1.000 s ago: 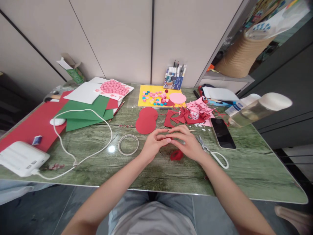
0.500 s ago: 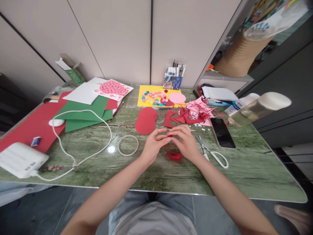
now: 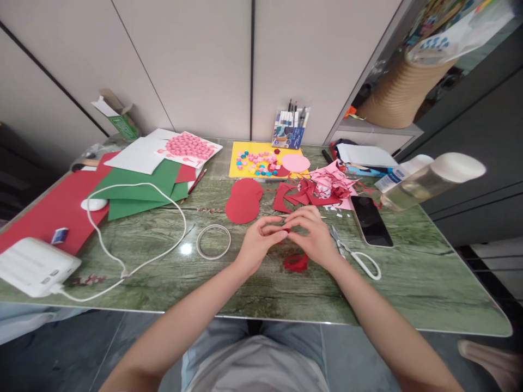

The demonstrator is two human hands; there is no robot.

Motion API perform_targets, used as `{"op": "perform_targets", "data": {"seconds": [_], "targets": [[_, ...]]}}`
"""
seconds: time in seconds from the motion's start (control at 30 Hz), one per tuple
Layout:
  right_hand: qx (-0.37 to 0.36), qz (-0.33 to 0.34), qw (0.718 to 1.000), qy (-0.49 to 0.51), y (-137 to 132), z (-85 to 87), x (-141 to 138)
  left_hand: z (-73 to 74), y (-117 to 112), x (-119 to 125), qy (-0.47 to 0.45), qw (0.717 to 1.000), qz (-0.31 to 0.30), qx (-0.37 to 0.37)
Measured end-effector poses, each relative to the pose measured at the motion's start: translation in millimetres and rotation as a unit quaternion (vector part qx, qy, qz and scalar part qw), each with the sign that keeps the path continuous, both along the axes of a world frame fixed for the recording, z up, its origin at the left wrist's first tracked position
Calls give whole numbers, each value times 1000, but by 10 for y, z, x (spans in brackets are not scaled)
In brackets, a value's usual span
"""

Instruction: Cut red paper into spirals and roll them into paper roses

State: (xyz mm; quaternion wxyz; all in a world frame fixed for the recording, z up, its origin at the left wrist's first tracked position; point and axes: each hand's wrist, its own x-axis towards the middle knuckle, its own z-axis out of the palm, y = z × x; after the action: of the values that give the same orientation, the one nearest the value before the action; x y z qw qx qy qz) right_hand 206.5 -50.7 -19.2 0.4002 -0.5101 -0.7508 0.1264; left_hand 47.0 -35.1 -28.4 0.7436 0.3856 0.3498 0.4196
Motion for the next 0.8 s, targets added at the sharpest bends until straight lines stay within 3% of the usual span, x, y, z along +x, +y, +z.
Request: {"op": "perform_targets", "data": {"seconds": [0.2, 0.5, 0.8], "targets": [[-12, 17, 1000, -7, 4, 19, 25, -12, 1, -1, 16, 1000, -15, 10], [-23, 36, 999, -13, 24, 16, 30, -41, 17, 7, -21, 999, 26, -8], [-58, 94, 994, -4, 30, 11, 28, -45, 51, -40, -2, 1000, 5, 18]]}}
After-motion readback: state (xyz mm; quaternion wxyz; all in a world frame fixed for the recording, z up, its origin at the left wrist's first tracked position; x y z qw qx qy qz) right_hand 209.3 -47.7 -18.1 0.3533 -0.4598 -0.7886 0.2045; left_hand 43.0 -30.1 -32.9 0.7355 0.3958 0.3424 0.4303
